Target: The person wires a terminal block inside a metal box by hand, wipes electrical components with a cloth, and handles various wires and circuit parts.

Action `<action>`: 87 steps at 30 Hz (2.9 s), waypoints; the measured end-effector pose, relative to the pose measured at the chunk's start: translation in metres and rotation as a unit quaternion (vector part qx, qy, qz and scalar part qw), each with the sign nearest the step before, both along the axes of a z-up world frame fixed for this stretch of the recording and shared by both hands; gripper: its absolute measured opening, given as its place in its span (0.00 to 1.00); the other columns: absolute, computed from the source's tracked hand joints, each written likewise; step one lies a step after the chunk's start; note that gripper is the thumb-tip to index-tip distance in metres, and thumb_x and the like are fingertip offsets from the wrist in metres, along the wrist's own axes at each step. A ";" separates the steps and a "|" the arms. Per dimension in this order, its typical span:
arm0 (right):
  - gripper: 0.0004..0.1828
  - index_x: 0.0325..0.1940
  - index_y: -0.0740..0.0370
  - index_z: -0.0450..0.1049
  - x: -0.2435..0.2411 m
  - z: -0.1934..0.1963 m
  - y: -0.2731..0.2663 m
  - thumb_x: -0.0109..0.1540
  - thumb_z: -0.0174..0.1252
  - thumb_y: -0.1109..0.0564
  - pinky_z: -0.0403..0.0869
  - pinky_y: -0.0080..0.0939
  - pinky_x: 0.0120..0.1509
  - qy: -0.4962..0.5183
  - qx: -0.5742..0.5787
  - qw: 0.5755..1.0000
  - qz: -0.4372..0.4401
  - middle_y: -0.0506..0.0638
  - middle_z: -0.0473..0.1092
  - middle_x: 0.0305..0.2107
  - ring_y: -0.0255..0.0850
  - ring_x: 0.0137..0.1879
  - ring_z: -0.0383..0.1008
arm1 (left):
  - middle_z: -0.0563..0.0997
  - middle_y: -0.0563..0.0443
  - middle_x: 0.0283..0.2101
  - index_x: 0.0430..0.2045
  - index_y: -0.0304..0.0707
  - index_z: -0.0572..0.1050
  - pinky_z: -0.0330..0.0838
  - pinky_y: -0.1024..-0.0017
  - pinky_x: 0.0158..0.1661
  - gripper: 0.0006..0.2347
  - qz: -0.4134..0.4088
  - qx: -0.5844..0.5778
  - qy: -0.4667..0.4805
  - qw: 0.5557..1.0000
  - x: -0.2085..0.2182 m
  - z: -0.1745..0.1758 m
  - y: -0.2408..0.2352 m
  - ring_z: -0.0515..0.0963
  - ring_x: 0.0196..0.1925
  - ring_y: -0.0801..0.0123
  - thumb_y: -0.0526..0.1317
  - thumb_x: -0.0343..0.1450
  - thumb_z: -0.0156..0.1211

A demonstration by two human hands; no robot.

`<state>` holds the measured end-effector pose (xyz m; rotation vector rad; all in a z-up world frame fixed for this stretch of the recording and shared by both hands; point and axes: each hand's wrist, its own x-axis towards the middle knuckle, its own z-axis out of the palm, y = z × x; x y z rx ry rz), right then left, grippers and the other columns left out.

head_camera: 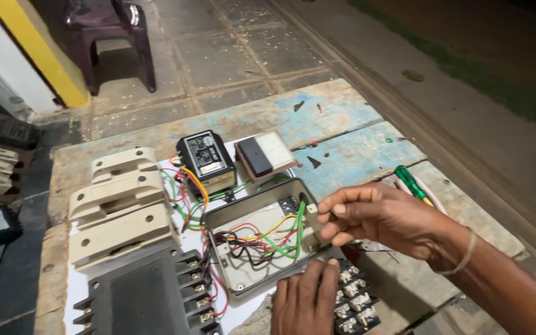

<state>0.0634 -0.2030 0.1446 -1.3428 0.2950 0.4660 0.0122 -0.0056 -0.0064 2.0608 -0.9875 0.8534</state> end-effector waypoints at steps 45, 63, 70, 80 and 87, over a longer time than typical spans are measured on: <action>0.11 0.45 0.66 0.76 -0.054 -0.027 0.013 0.61 0.59 0.58 0.76 0.36 0.36 -0.069 0.054 0.977 -0.196 0.54 0.76 0.30 0.39 0.36 0.77 | 0.80 0.49 0.33 0.33 0.29 0.80 0.74 0.76 0.36 0.02 -0.107 -0.350 0.370 0.854 0.015 0.074 -0.025 0.79 0.34 0.74 0.29 0.70 0.64; 0.08 0.38 0.64 0.76 -0.056 -0.053 0.033 0.60 0.65 0.57 0.68 0.33 0.32 -0.142 0.011 0.960 -0.239 0.46 0.73 0.24 0.32 0.28 0.68 | 0.82 0.51 0.30 0.34 0.28 0.79 0.72 0.80 0.30 0.03 -0.160 -0.448 0.521 0.709 0.018 0.062 -0.035 0.78 0.29 0.79 0.26 0.70 0.61; 0.08 0.39 0.66 0.76 -0.061 -0.056 0.037 0.61 0.63 0.58 0.72 0.34 0.32 -0.186 -0.003 0.942 -0.280 0.50 0.75 0.24 0.33 0.29 0.73 | 0.80 0.50 0.30 0.34 0.27 0.77 0.76 0.78 0.33 0.03 -0.171 -0.451 0.512 0.711 0.015 0.068 -0.039 0.80 0.31 0.77 0.25 0.70 0.60; 0.08 0.38 0.67 0.76 -0.069 -0.051 0.042 0.61 0.63 0.59 0.73 0.34 0.34 -0.204 -0.024 0.932 -0.298 0.51 0.76 0.25 0.33 0.30 0.75 | 0.79 0.50 0.31 0.33 0.29 0.76 0.76 0.78 0.32 0.02 -0.127 -0.422 0.457 0.773 0.004 0.085 -0.041 0.79 0.30 0.77 0.26 0.70 0.61; 0.07 0.37 0.66 0.75 -0.072 -0.054 0.047 0.61 0.65 0.60 0.73 0.33 0.35 -0.228 -0.013 0.917 -0.328 0.49 0.75 0.25 0.32 0.30 0.73 | 0.80 0.47 0.35 0.36 0.30 0.78 0.79 0.75 0.32 0.06 -0.052 -0.327 0.315 0.890 -0.007 0.097 -0.039 0.84 0.31 0.71 0.27 0.69 0.61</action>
